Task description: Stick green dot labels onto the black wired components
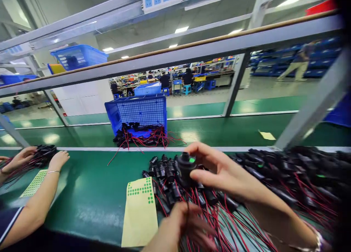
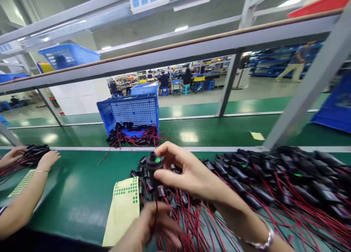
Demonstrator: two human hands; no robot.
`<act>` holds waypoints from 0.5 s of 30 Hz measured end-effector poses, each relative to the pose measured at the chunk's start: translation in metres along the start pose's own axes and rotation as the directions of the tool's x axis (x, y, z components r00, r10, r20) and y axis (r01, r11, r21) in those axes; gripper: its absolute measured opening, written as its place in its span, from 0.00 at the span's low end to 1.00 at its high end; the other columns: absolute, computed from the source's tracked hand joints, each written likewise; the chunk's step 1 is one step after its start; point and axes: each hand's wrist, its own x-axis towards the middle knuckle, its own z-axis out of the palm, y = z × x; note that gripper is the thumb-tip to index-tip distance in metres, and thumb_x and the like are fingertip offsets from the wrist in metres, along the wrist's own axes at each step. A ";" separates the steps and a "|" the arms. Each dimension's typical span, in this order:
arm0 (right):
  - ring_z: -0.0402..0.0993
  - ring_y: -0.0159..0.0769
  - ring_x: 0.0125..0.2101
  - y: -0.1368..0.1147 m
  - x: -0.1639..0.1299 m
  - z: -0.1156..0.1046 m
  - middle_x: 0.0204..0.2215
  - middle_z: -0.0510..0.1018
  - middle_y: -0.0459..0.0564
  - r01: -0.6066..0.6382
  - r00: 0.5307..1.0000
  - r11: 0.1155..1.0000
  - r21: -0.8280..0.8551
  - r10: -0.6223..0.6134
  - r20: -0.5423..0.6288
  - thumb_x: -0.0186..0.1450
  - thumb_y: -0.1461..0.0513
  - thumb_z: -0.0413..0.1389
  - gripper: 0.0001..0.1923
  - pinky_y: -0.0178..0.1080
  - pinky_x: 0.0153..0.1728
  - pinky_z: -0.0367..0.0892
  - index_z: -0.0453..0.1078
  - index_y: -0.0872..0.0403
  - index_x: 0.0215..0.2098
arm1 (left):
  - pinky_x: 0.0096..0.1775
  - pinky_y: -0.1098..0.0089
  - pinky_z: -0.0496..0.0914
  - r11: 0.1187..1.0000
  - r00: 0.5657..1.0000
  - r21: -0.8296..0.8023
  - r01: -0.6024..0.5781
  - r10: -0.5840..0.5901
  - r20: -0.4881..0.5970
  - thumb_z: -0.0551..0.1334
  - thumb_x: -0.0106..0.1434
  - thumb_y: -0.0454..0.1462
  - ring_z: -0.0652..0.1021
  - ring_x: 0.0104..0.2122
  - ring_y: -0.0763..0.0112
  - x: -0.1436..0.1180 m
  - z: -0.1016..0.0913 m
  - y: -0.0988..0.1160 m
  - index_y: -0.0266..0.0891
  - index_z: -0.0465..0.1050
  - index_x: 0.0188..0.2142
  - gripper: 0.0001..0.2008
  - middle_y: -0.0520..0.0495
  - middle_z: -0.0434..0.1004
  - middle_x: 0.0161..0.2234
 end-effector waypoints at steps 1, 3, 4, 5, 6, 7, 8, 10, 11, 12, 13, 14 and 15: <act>0.70 0.33 0.30 -0.003 -0.003 -0.014 0.33 0.73 0.45 -0.032 0.999 0.999 -0.009 0.032 -0.038 0.64 0.54 0.59 0.14 0.34 0.31 0.68 0.67 0.50 0.45 | 0.41 0.62 0.78 0.996 0.998 0.083 0.036 -0.040 0.049 0.71 0.58 0.55 0.85 0.38 0.59 0.000 0.002 0.001 0.43 0.72 0.53 0.29 0.41 0.83 0.43; 0.68 0.32 0.27 -0.005 -0.012 -0.043 0.30 0.71 0.43 -0.107 0.991 0.994 -0.035 0.104 -0.088 0.66 0.48 0.57 0.16 0.33 0.27 0.65 0.66 0.49 0.43 | 0.41 0.62 0.78 0.974 0.998 0.217 0.056 -0.061 0.017 0.68 0.63 0.52 0.84 0.40 0.60 -0.002 -0.011 0.006 0.45 0.76 0.48 0.20 0.44 0.83 0.43; 0.66 0.32 0.26 -0.005 -0.018 -0.058 0.28 0.70 0.43 -0.146 0.985 0.988 -0.057 0.140 -0.101 0.66 0.46 0.56 0.17 0.32 0.25 0.64 0.67 0.49 0.41 | 0.44 0.61 0.78 0.968 0.998 0.244 0.053 -0.046 -0.033 0.66 0.66 0.50 0.83 0.44 0.60 -0.004 -0.025 0.008 0.46 0.75 0.50 0.17 0.44 0.81 0.46; 0.65 0.30 0.24 -0.002 -0.025 -0.071 0.26 0.69 0.42 -0.191 0.979 0.978 -0.089 0.182 -0.095 0.66 0.44 0.55 0.18 0.32 0.23 0.62 0.68 0.50 0.39 | 0.47 0.59 0.77 0.961 0.996 0.271 0.055 -0.032 -0.087 0.64 0.69 0.48 0.81 0.48 0.60 -0.006 -0.042 0.009 0.45 0.74 0.53 0.17 0.43 0.79 0.51; 0.63 0.29 0.22 0.002 -0.032 -0.083 0.24 0.68 0.41 -0.233 0.971 0.964 -0.128 0.222 -0.090 0.67 0.43 0.55 0.20 0.32 0.21 0.60 0.69 0.50 0.36 | 0.49 0.54 0.77 0.952 0.990 0.298 0.062 -0.020 -0.142 0.61 0.71 0.48 0.78 0.50 0.59 -0.008 -0.060 0.007 0.44 0.73 0.55 0.18 0.41 0.76 0.55; 0.61 0.28 0.20 0.008 -0.040 -0.093 0.23 0.67 0.40 -0.277 0.960 0.946 -0.172 0.264 -0.093 0.67 0.43 0.54 0.20 0.31 0.20 0.57 0.70 0.51 0.36 | 0.52 0.52 0.76 0.943 0.981 0.325 0.077 -0.014 -0.192 0.60 0.71 0.47 0.77 0.52 0.57 -0.011 -0.077 0.003 0.44 0.72 0.56 0.18 0.41 0.74 0.58; 0.60 0.28 0.19 0.017 -0.047 -0.101 0.22 0.66 0.40 -0.315 0.949 0.923 -0.220 0.300 -0.097 0.68 0.43 0.55 0.20 0.31 0.19 0.56 0.71 0.51 0.35 | 0.54 0.51 0.74 0.931 0.972 0.351 0.096 -0.013 -0.233 0.59 0.72 0.46 0.76 0.54 0.56 -0.013 -0.093 -0.004 0.43 0.72 0.56 0.18 0.41 0.73 0.59; 0.62 0.28 0.20 0.042 -0.060 -0.108 0.20 0.67 0.40 -0.370 0.929 0.871 -0.324 0.344 -0.136 0.67 0.46 0.57 0.18 0.32 0.21 0.56 0.73 0.52 0.33 | 0.58 0.48 0.70 0.905 0.955 0.401 0.144 -0.022 -0.294 0.59 0.71 0.47 0.74 0.57 0.52 -0.018 -0.118 -0.024 0.43 0.73 0.55 0.17 0.42 0.73 0.59; 0.65 0.30 0.21 0.058 -0.064 -0.108 0.20 0.70 0.41 -0.391 0.920 0.842 -0.371 0.359 -0.154 0.65 0.48 0.60 0.16 0.33 0.22 0.58 0.73 0.52 0.31 | 0.61 0.47 0.67 0.885 0.946 0.431 0.176 -0.031 -0.323 0.60 0.70 0.47 0.72 0.59 0.49 -0.021 -0.127 -0.037 0.44 0.73 0.54 0.17 0.41 0.73 0.59; 0.67 0.31 0.22 0.075 -0.068 -0.107 0.20 0.72 0.42 -0.408 0.913 0.814 -0.414 0.368 -0.177 0.64 0.48 0.61 0.16 0.34 0.24 0.60 0.73 0.52 0.30 | 0.63 0.45 0.63 0.862 0.935 0.461 0.211 -0.040 -0.352 0.61 0.68 0.47 0.70 0.61 0.46 -0.022 -0.135 -0.049 0.44 0.73 0.53 0.18 0.39 0.73 0.59; 0.67 0.31 0.21 0.093 -0.070 -0.106 0.19 0.72 0.42 -0.425 0.905 0.784 -0.452 0.378 -0.196 0.62 0.48 0.63 0.17 0.35 0.24 0.61 0.72 0.52 0.27 | 0.66 0.43 0.59 0.834 0.922 0.492 0.249 -0.049 -0.383 0.61 0.66 0.48 0.67 0.64 0.43 -0.023 -0.142 -0.060 0.43 0.72 0.54 0.20 0.37 0.71 0.60; 0.68 0.31 0.21 0.111 -0.072 -0.104 0.19 0.73 0.42 -0.434 0.901 0.761 -0.482 0.377 -0.216 0.61 0.48 0.64 0.19 0.35 0.23 0.62 0.70 0.53 0.25 | 0.67 0.42 0.55 0.807 0.911 0.518 0.285 -0.060 -0.409 0.61 0.65 0.47 0.64 0.66 0.41 -0.022 -0.150 -0.070 0.41 0.70 0.56 0.23 0.34 0.69 0.62; 0.69 0.31 0.21 0.128 -0.072 -0.102 0.20 0.74 0.42 -0.435 0.900 0.743 -0.509 0.372 -0.227 0.61 0.47 0.64 0.20 0.35 0.24 0.63 0.69 0.53 0.25 | 0.68 0.41 0.51 0.783 0.901 0.535 0.317 -0.073 -0.427 0.61 0.64 0.47 0.61 0.67 0.40 -0.021 -0.157 -0.078 0.38 0.68 0.58 0.26 0.31 0.66 0.64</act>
